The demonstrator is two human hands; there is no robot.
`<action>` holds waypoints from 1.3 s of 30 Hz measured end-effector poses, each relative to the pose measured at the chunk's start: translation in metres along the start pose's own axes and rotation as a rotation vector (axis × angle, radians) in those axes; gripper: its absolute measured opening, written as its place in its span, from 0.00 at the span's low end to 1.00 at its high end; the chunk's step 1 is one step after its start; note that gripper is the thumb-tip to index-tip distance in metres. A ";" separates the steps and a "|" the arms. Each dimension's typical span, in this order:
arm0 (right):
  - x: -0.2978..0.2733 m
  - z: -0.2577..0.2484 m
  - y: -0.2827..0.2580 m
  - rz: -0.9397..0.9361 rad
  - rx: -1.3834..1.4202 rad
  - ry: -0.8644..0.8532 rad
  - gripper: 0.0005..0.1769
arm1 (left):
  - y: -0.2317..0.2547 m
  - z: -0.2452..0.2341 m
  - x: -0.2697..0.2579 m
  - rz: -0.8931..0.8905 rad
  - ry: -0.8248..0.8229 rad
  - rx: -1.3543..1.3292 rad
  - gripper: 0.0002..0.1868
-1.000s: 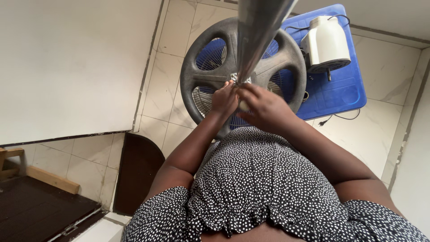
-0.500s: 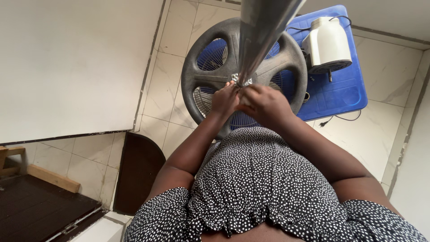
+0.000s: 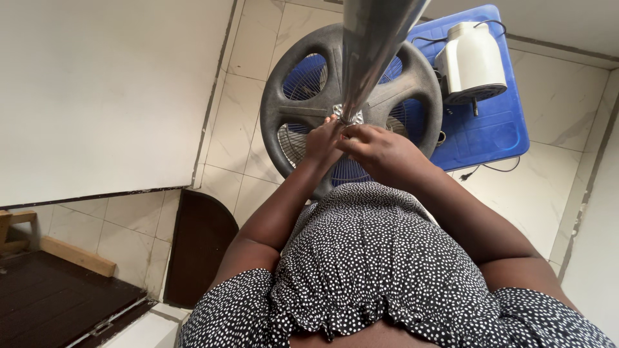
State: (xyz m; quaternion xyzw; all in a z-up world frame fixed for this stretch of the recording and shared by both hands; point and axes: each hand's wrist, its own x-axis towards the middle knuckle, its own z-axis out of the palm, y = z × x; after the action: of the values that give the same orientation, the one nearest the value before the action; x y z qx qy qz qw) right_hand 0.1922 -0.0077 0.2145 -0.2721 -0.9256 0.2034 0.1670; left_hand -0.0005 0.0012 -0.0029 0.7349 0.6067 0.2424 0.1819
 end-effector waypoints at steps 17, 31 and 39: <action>0.004 -0.006 -0.009 -0.052 -0.023 0.000 0.15 | 0.004 -0.002 0.001 0.010 -0.046 0.016 0.19; 0.003 0.022 -0.011 0.105 -0.066 0.097 0.19 | 0.000 0.000 0.001 -0.008 -0.043 0.067 0.16; 0.008 0.005 -0.003 0.448 -0.062 0.025 0.26 | 0.000 0.007 0.001 0.068 0.009 0.110 0.12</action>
State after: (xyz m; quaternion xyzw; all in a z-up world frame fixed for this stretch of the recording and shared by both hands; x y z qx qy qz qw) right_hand 0.1821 -0.0068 0.2130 -0.4786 -0.8456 0.2034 0.1206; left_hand 0.0036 0.0019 -0.0087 0.7628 0.5946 0.2180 0.1303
